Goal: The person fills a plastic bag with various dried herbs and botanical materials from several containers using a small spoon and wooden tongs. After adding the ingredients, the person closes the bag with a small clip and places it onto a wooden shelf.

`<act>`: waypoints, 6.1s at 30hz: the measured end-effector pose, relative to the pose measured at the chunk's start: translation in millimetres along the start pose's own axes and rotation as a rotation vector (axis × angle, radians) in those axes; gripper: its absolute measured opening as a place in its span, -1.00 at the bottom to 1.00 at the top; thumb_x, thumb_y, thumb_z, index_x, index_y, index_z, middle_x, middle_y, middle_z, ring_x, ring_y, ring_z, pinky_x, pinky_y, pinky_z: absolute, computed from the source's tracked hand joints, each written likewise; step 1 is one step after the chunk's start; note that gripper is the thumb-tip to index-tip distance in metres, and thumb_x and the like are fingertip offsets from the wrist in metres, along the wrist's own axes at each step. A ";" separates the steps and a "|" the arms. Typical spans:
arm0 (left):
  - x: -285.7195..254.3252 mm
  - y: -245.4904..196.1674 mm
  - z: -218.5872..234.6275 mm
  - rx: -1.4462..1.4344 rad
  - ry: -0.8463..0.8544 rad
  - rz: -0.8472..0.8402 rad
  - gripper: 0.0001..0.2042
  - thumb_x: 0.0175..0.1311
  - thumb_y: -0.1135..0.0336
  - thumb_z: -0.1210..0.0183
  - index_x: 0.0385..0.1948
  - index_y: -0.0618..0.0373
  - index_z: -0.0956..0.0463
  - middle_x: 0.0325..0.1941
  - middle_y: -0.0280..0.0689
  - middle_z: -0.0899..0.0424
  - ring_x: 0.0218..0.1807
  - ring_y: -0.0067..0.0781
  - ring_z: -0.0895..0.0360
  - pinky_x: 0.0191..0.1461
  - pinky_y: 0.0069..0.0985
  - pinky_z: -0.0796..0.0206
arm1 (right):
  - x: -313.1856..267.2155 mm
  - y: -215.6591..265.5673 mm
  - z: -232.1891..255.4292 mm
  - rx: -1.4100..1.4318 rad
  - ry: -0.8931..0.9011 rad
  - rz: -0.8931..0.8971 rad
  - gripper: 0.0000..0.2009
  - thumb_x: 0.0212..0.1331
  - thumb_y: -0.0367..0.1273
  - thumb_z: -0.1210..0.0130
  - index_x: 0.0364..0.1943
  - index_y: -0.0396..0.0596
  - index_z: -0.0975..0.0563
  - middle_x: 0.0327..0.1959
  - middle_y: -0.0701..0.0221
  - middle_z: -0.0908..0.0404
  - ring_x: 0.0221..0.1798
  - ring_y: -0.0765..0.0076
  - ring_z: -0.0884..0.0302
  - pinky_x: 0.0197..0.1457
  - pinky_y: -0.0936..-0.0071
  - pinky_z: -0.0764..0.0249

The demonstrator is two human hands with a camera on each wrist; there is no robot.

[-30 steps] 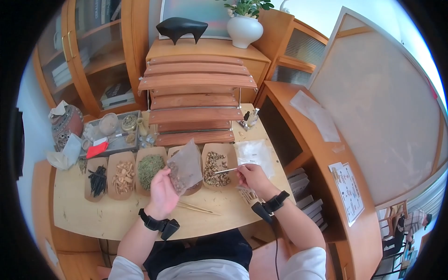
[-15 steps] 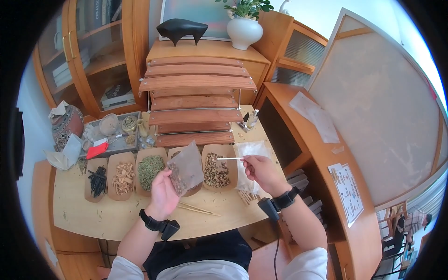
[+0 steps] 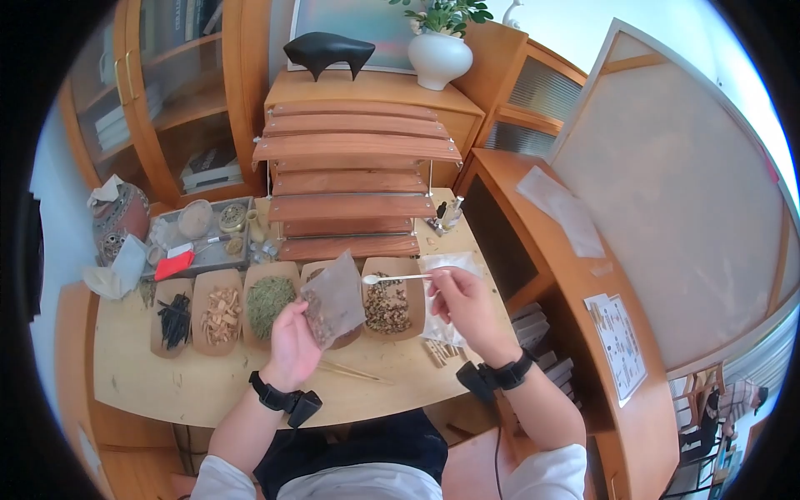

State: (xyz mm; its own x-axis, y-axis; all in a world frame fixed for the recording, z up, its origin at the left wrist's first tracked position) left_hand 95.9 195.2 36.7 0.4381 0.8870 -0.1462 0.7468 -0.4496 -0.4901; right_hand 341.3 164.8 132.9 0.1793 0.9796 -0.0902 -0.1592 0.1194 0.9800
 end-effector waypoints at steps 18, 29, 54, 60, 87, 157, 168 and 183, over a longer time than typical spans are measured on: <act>3.4 1.3 3.1 -0.012 -0.006 -0.006 -0.50 0.34 0.26 0.06 0.32 0.13 -0.28 0.33 -0.23 -0.47 0.38 -0.23 -0.41 0.47 -0.16 -0.21 | 18.2 -112.9 5.2 0.037 0.099 -0.353 -0.78 0.46 -0.33 0.02 -0.26 -0.17 -0.58 -0.41 0.52 -0.54 -0.48 0.62 -0.47 -0.42 0.63 -0.43; 2.0 0.5 1.1 0.007 -0.003 -0.011 -0.51 0.35 0.24 0.06 0.32 0.12 -0.28 0.34 -0.23 -0.46 0.38 -0.24 -0.40 0.47 -0.18 -0.21 | 12.9 -98.9 11.1 0.231 0.098 -0.378 -0.81 0.45 -0.35 0.00 -0.21 -0.14 -0.59 -0.41 0.55 -0.51 -0.46 0.63 -0.42 -0.41 0.64 -0.39; 0.4 -1.8 0.2 -0.001 -0.024 -0.033 -0.47 0.37 0.23 0.10 0.36 0.19 -0.23 0.37 -0.16 -0.42 0.40 -0.19 -0.38 0.47 -0.17 -0.20 | 28.5 -51.6 24.1 -0.257 -0.075 0.027 -0.72 0.50 -0.29 0.03 -0.04 -0.25 -0.60 -0.38 0.44 -0.59 -0.47 0.59 -0.53 -0.46 0.63 -0.35; 2.3 -2.4 3.7 -0.005 -0.029 -0.041 -0.49 0.38 0.23 0.11 0.35 0.18 -0.25 0.35 -0.17 -0.45 0.38 -0.19 -0.41 0.45 -0.17 -0.24 | 32.6 -89.8 10.4 -0.223 0.057 -0.020 -0.72 0.49 -0.30 0.02 -0.11 -0.28 -0.60 -0.41 0.44 -0.59 -0.47 0.60 -0.52 -0.42 0.60 -0.40; 1.4 1.7 -0.2 0.009 -0.008 -0.011 -0.51 0.34 0.25 0.05 0.32 0.12 -0.28 0.33 -0.23 -0.46 0.37 -0.22 -0.41 0.45 -0.16 -0.24 | 16.1 -21.9 -3.3 0.190 0.106 -0.202 -0.79 0.47 -0.34 0.02 -0.20 -0.20 -0.57 -0.39 0.53 -0.49 -0.48 0.61 -0.41 -0.44 0.61 -0.31; -1.3 -1.2 -4.3 0.010 -0.006 -0.009 -0.50 0.37 0.23 0.09 0.33 0.16 -0.26 0.34 -0.19 -0.46 0.37 -0.19 -0.41 0.46 -0.19 -0.22 | 0.2 2.1 -15.7 -0.012 0.018 0.070 -0.74 0.49 -0.30 0.02 -0.11 -0.23 -0.59 -0.42 0.48 -0.57 -0.52 0.64 -0.48 -0.52 0.65 -0.35; 2.0 0.3 2.0 -0.030 -0.015 -0.014 -0.52 0.33 0.26 0.05 0.31 0.10 -0.27 0.31 -0.21 -0.47 0.35 -0.21 -0.43 0.44 -0.13 -0.25 | 20.7 -92.9 26.1 -0.235 -0.021 -0.077 -0.74 0.46 -0.31 0.00 -0.10 -0.24 -0.60 -0.44 0.47 -0.56 -0.52 0.63 -0.51 -0.52 0.65 -0.36; 1.4 1.3 3.0 -0.009 -0.030 -0.001 -0.51 0.36 0.23 0.07 0.32 0.13 -0.26 0.32 -0.21 -0.47 0.36 -0.21 -0.42 0.44 -0.16 -0.24 | 14.7 -115.8 9.0 0.214 0.053 -0.395 -0.80 0.45 -0.35 0.01 -0.23 -0.19 -0.56 -0.46 0.50 -0.49 -0.49 0.59 -0.42 -0.46 0.58 -0.39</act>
State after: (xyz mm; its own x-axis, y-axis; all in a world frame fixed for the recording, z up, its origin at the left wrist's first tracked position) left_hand 96.0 196.1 33.2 0.4223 0.8901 -0.1716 0.7515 -0.4496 -0.4828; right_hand 371.2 163.9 19.8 0.1353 0.8734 -0.4678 0.1167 0.4548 0.8829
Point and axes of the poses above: each hand's wrist, its own x-axis towards the middle knuckle, its own z-axis out of the back of the hand, y = z × x, the point moved 8 cm from there along x, towards the middle knuckle
